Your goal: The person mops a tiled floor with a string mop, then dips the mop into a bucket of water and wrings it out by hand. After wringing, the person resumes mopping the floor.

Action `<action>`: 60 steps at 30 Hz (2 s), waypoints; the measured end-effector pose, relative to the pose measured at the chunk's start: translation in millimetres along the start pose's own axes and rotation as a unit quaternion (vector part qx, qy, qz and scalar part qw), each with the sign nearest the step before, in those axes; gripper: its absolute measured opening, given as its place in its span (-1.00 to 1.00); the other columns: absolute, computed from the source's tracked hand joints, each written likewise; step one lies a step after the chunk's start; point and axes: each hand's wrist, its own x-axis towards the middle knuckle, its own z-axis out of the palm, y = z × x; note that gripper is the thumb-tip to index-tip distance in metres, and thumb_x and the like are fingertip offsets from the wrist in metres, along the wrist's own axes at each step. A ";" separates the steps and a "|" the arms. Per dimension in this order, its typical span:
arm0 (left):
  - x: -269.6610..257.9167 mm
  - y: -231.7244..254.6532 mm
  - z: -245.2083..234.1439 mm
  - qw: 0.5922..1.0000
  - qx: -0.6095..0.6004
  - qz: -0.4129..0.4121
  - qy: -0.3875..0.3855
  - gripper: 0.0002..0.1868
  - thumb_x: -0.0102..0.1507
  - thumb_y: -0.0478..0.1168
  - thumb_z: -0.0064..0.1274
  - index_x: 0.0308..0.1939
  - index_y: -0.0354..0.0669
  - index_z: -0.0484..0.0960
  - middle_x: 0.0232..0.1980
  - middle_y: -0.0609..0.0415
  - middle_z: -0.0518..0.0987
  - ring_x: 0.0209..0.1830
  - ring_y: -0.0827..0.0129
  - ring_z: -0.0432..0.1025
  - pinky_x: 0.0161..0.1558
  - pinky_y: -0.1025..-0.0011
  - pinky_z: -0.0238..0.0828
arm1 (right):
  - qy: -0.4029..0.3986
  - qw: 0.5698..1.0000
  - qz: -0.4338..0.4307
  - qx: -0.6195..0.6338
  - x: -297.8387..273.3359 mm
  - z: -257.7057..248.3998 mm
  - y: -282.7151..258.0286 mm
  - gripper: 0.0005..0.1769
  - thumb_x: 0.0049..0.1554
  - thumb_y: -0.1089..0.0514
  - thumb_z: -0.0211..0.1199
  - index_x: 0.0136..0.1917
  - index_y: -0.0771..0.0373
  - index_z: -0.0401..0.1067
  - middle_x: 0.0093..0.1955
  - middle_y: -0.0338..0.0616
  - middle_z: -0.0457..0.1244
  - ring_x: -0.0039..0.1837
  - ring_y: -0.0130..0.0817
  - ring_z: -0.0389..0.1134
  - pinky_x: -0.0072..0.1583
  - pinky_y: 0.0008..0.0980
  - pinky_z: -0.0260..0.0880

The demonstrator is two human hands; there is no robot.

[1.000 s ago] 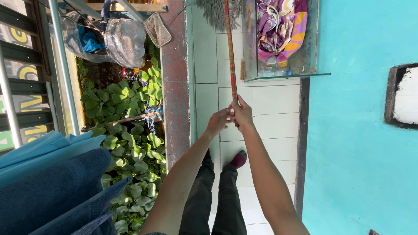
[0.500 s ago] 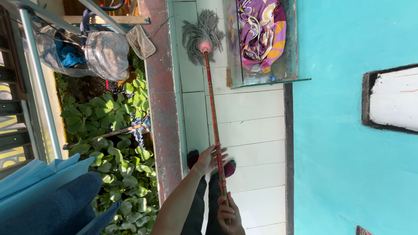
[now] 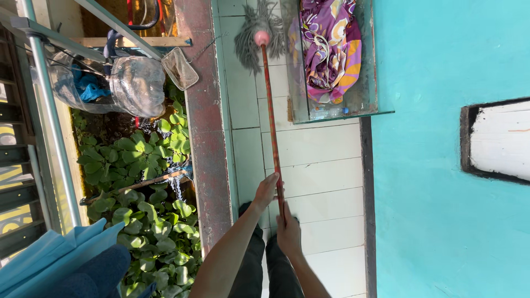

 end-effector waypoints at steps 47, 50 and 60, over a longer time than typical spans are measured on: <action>-6.8 -105.5 -5.1 0.983 -0.051 -0.166 0.051 -0.61 0.39 -0.13 -0.25 0.17 -0.19 0.56 -0.02 0.02 0.66 -0.09 0.29 0.56 0.02 0.16 0.53 | -0.020 0.999 0.021 -0.044 -93.2 2.5 123.9 -0.31 0.19 0.04 0.22 0.55 0.05 0.15 0.06 0.26 0.42 0.13 0.12 0.45 0.06 -0.19 0.50; -6.9 -99.7 -17.0 0.992 -0.028 -0.118 0.045 -0.59 0.40 -0.09 -0.16 0.24 -0.16 0.53 0.04 0.03 0.63 -0.03 0.28 0.56 0.04 0.22 0.54 | -0.036 0.998 0.054 -0.027 -67.6 0.2 114.1 -0.31 0.21 0.05 0.17 0.57 0.04 0.12 0.01 0.20 0.42 0.02 0.01 0.56 0.01 -0.22 0.51; -4.0 -29.7 -63.4 0.995 -0.063 -0.023 0.074 -0.47 0.40 -0.02 -0.20 0.39 -0.17 0.40 0.22 0.00 0.62 0.12 0.27 0.55 0.06 0.29 0.50 | 0.030 0.972 -0.159 -0.171 207.6 -26.6 -47.1 -0.27 0.21 0.06 0.16 0.60 0.01 0.07 0.11 0.26 0.36 0.06 0.38 0.38 0.12 0.16 0.42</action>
